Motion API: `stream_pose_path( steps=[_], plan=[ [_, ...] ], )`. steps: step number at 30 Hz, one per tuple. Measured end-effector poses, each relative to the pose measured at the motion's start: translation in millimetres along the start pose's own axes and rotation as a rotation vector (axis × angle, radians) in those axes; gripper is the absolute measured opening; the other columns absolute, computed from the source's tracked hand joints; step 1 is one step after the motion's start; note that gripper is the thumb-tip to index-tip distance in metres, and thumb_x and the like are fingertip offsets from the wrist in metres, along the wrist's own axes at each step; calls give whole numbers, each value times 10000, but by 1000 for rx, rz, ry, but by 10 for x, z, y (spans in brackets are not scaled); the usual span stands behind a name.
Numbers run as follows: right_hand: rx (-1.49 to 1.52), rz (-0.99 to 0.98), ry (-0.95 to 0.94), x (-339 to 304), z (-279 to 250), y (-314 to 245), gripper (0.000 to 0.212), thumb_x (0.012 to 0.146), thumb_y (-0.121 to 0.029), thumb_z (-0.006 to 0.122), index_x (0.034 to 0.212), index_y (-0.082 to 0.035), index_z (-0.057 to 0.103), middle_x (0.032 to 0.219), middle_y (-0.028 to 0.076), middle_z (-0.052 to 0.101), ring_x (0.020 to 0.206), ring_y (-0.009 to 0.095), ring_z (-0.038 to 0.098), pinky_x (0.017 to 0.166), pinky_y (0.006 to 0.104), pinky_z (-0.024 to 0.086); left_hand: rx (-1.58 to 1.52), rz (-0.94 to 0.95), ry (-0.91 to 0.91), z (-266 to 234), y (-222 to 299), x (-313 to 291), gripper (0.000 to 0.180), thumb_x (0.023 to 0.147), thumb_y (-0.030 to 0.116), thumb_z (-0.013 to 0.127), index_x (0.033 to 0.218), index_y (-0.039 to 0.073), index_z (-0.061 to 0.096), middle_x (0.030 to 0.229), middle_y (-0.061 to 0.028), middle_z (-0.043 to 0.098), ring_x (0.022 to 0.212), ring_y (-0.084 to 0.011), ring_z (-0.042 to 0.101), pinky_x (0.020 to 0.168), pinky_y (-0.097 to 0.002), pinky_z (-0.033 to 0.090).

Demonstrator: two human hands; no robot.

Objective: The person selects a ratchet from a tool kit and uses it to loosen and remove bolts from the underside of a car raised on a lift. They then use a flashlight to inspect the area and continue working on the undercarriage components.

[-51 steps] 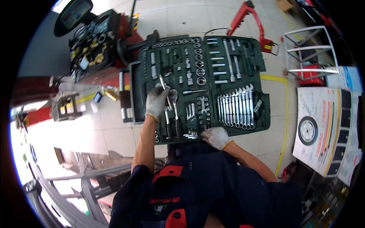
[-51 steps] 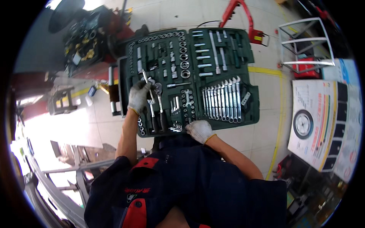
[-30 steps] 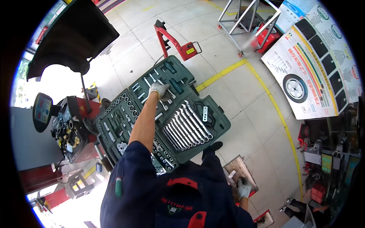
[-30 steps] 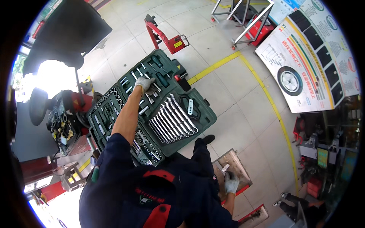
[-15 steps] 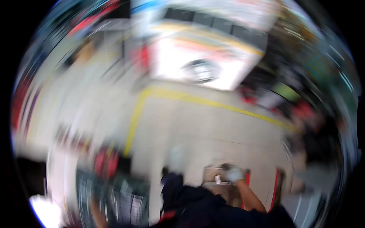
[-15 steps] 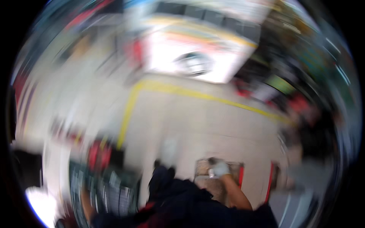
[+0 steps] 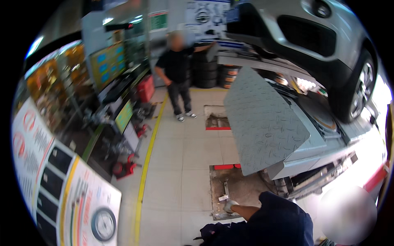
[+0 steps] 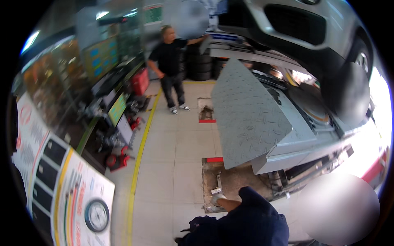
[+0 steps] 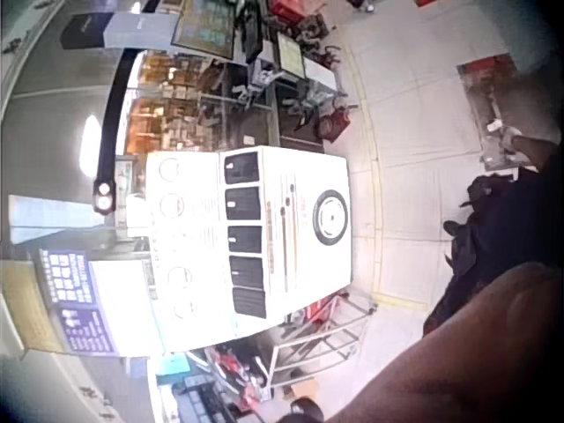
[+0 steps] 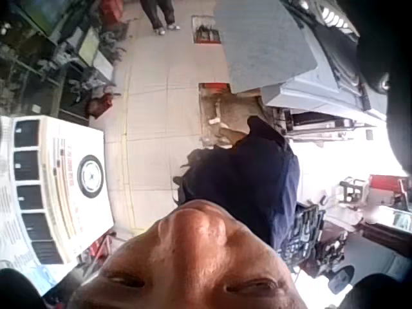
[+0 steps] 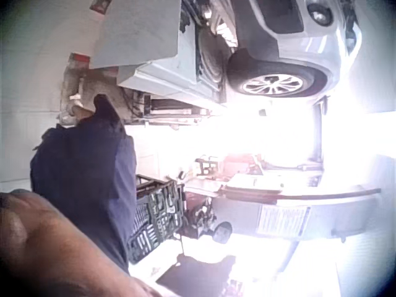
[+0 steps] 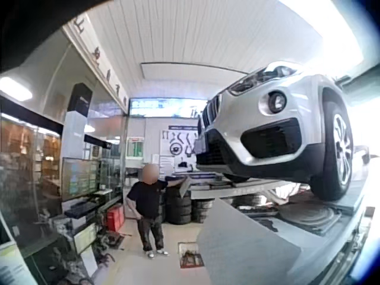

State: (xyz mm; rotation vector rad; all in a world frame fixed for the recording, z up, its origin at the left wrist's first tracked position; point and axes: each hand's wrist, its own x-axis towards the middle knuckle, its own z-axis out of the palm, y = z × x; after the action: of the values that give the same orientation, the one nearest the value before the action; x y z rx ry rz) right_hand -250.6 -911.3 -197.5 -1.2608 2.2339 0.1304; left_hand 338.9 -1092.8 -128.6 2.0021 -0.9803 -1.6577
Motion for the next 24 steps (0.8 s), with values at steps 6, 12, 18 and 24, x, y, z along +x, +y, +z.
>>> stream_pose_path(
  steps=[6,12,18,24],
  plan=[
    [609,522,-199,154,268,43,290,885,-291,611,931,-67,790,884,120,757,730,251,718,661,404,584,160,139,-69,83,2111,1627,264,1029,349,524,914,128,611,777,-73,654,703,-172,620,627,-364,506],
    [398,494,-197,1033,228,155,275,867,-230,632,1050,-108,797,1123,103,766,1020,286,732,801,415,581,33,522,200,1436,4020,2768,455,1040,392,527,683,111,501,525,-17,483,518,-162,497,441,-362,393],
    [12,-68,-155,2855,-1026,328,288,861,-282,593,949,-113,809,983,129,773,864,330,727,777,446,577,-118,-131,-775,2901,4649,3155,265,1020,326,573,866,110,584,662,-36,544,527,-204,477,515,-406,450],
    [811,433,398,3955,-3476,616,515,878,-483,654,1226,-109,719,1098,138,762,1038,313,723,920,396,563,782,185,-689,4176,4627,2789,306,997,344,610,838,88,661,753,-103,642,714,-215,616,639,-412,501]
  ],
)
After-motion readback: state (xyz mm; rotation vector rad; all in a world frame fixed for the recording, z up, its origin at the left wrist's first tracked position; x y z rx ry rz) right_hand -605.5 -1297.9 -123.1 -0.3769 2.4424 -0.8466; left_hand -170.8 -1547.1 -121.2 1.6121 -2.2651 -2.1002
